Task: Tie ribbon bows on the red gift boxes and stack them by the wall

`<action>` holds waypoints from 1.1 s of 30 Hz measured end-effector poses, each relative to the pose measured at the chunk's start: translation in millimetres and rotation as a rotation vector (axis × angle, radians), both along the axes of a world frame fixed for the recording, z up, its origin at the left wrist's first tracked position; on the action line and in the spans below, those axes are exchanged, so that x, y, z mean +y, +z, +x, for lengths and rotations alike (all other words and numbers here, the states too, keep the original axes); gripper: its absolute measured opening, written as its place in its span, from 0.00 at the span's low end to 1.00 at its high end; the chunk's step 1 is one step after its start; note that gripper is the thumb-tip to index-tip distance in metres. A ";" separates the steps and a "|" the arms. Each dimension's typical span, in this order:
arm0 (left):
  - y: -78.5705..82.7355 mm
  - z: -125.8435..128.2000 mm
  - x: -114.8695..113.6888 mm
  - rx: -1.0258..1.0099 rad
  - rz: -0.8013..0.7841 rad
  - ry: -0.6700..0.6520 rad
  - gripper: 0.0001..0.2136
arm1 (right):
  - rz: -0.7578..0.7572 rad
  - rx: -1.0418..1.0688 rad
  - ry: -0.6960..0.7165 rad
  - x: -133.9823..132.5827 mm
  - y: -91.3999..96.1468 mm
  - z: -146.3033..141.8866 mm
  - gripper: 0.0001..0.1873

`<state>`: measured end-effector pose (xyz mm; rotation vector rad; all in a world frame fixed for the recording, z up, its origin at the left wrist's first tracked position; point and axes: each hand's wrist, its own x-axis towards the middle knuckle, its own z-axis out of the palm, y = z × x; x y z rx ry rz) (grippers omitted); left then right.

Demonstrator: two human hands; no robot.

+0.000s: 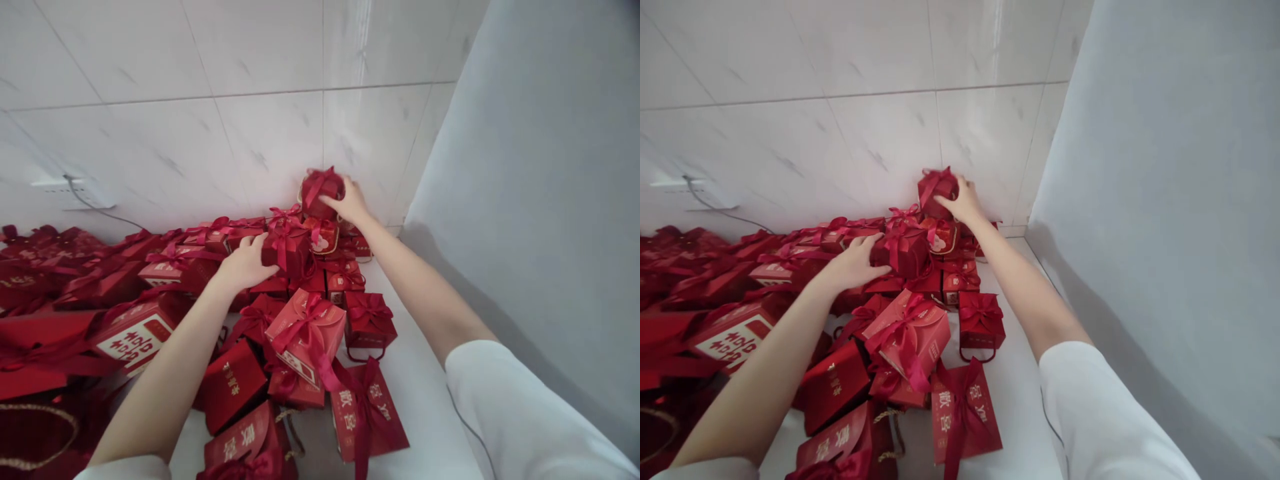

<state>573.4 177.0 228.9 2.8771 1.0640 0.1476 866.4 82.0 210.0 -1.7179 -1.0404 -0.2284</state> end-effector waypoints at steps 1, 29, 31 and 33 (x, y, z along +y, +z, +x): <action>3.3 -2.9 6.8 0.023 -0.009 0.045 0.37 | -0.060 0.018 0.024 7.8 -6.5 0.4 0.45; 1.7 37.5 92.9 -0.298 0.177 0.578 0.36 | 0.004 -0.221 0.173 -126.9 -31.1 -90.5 0.16; 9.1 30.8 106.9 -0.250 0.100 0.681 0.44 | 0.003 -0.194 0.167 -129.5 -32.3 -89.9 0.16; 12.5 23.6 121.3 -0.241 0.039 0.691 0.50 | -0.009 -0.159 0.170 -131.7 -33.0 -90.0 0.16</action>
